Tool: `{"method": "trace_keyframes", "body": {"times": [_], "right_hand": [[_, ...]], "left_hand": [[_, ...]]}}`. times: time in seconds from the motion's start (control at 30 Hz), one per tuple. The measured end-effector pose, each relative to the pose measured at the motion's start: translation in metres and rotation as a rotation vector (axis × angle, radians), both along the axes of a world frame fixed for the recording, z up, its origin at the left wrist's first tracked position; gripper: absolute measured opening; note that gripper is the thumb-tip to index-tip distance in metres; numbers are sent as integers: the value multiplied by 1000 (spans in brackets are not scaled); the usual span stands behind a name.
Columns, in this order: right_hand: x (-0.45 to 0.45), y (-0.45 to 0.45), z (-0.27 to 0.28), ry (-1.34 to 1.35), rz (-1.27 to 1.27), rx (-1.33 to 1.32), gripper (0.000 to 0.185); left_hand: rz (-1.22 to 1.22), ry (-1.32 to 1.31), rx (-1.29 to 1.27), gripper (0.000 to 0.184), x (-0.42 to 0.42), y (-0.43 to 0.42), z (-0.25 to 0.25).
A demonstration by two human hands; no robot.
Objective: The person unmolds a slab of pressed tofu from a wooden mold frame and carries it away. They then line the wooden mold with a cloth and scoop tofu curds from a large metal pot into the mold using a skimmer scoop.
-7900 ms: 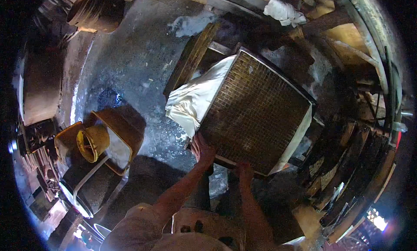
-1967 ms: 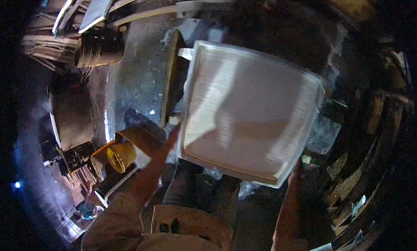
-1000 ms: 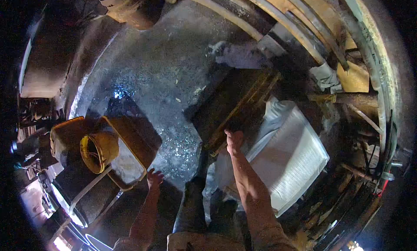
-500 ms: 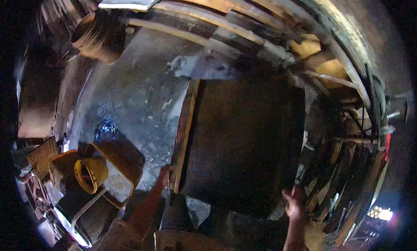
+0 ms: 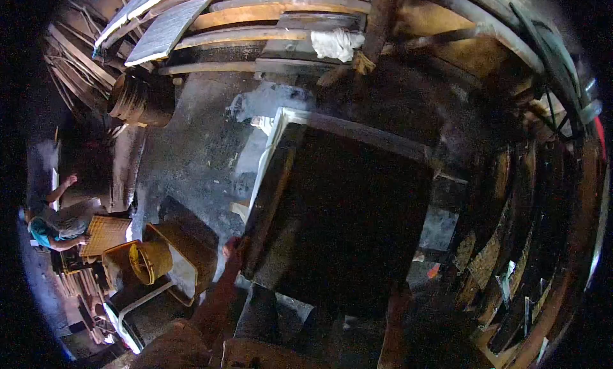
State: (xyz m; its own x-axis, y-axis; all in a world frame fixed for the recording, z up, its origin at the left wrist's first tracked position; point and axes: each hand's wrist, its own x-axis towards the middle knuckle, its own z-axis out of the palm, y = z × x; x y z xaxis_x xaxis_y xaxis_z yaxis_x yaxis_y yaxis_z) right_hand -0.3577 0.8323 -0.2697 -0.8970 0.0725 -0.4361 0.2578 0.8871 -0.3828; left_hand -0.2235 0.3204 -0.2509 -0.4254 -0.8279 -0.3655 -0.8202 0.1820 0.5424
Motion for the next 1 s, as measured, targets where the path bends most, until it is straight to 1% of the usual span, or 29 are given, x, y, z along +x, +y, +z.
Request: {"method": "trace_keyframes", "body": {"times": [0.07,0.1,0.17,0.2,0.27,0.3,0.33,0.37,0.4,0.43,0.47,0.5,0.57,0.6,0.63,0.67,0.7,0.73,0.77,0.8,0.83,0.87,0.9,0.97,1.0], "right_hand": [[-45,-41,20,-263,-326,-610,44],[-52,-48,16,-268,-327,-621,44],[-60,-55,4,-133,-250,-922,36],[-62,-53,-9,-134,-254,-929,36],[-66,-44,-39,-173,-243,-633,31],[-71,-47,-36,-176,-243,-634,31],[-79,-56,-25,-123,-246,-669,33],[-85,-65,-15,-70,-249,-700,36],[-86,-68,-19,-74,-251,-692,36],[-84,-72,-22,210,-110,-428,38],[-89,-72,-22,342,-22,-297,39],[-96,-77,-14,478,50,-148,41],[-128,-96,-1,391,18,-377,51],[-139,-107,-2,388,24,-375,51],[-152,-119,-5,352,141,-354,56],[-164,-130,-6,319,258,-329,61],[-172,-146,-4,322,265,-322,61],[-174,-166,-2,347,349,-112,64],[-173,-182,-2,368,432,99,67],[-171,-192,-1,363,441,108,67],[-170,-201,0,311,408,267,67],[-168,-208,-5,256,375,426,67],[-166,-206,-19,249,384,437,67],[-165,-195,-50,452,396,266,66],[-169,-201,-56,446,411,267,66]], "left_hand": [[34,24,36,45,-4,-10,-8],[32,20,24,45,-3,-16,-17],[112,35,67,46,-5,-26,-33],[83,73,27,46,-20,-21,-16],[51,37,33,46,-42,-17,3],[24,-1,46,46,-46,-17,5],[26,-6,49,46,-43,-17,-3],[65,1,52,43,-40,-14,-13],[103,9,56,41,-43,-10,-12],[105,-2,68,41,-46,-7,-12],[-90,-8,-248,42,-53,-4,-13],[-287,-8,-569,47,-67,-3,-9],[-301,-5,-319,61,-95,-7,-1],[-372,66,-288,63,-107,-7,-7],[-443,142,-258,65,-121,-6,-14],[-438,148,-256,65,-135,-7,-16],[-582,159,-318,65,-148,-7,-18],[-724,169,-376,65,-160,-6,-20],[-715,172,-366,65,-170,-3,-24],[-709,43,-426,65,-179,-2,-25],[-704,-90,-482,64,-184,-5,-30],[-686,-27,-469,63,-181,-7,-40],[-682,-29,-454,63,-179,-7,-49],[-666,-73,-422,64,-182,-12,-56],[-655,-52,-357,64,-184,-15,-52]]}}
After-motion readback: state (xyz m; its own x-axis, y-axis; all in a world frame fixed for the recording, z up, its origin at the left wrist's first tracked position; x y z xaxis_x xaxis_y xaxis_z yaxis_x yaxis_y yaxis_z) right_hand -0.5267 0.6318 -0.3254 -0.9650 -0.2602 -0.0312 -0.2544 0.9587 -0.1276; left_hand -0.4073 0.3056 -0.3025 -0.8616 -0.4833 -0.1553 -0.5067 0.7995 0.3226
